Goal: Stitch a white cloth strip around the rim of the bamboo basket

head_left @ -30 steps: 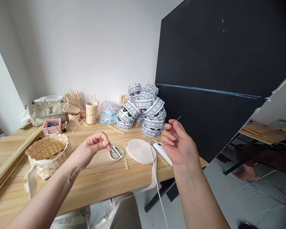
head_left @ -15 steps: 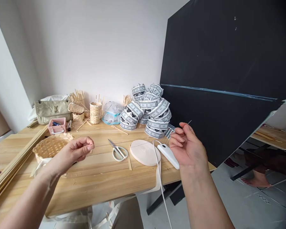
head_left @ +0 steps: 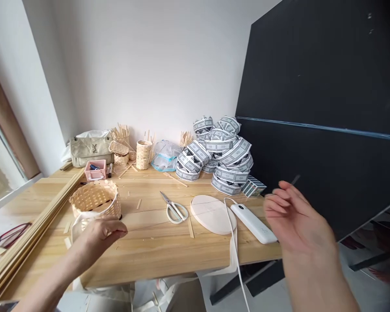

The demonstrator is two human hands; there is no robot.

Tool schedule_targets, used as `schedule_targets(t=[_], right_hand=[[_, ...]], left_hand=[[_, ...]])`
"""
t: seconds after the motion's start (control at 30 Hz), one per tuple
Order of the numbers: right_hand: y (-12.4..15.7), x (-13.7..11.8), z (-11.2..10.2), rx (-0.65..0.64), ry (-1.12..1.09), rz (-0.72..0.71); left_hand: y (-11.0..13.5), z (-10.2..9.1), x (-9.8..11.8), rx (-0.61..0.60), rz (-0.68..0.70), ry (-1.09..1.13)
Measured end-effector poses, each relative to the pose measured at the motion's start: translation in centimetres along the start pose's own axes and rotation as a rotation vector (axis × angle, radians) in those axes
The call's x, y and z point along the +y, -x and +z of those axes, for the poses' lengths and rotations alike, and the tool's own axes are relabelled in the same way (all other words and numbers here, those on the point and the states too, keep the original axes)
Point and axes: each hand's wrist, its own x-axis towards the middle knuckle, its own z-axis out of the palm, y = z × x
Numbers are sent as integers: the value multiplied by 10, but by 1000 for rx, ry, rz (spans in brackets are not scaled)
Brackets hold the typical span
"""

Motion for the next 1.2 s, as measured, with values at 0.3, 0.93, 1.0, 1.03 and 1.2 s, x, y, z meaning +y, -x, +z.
schedule_targets(t=[0.3, 0.93, 1.0, 1.03, 1.2], right_hand=[[6, -9, -40, 182, -9, 58], [18, -12, -51, 191, -84, 63], [15, -13, -53, 156, -75, 55], [13, -14, -54, 135, -69, 49], [10, -21, -60, 58, -35, 7]], left_hand=[[41, -14, -36, 259, -4, -185], [39, -9, -44, 313, 6, -298], [35, -5, -36, 355, 52, -330], [32, -2, -33, 354, 64, -343], [12, 7, -30, 244, 102, -403]])
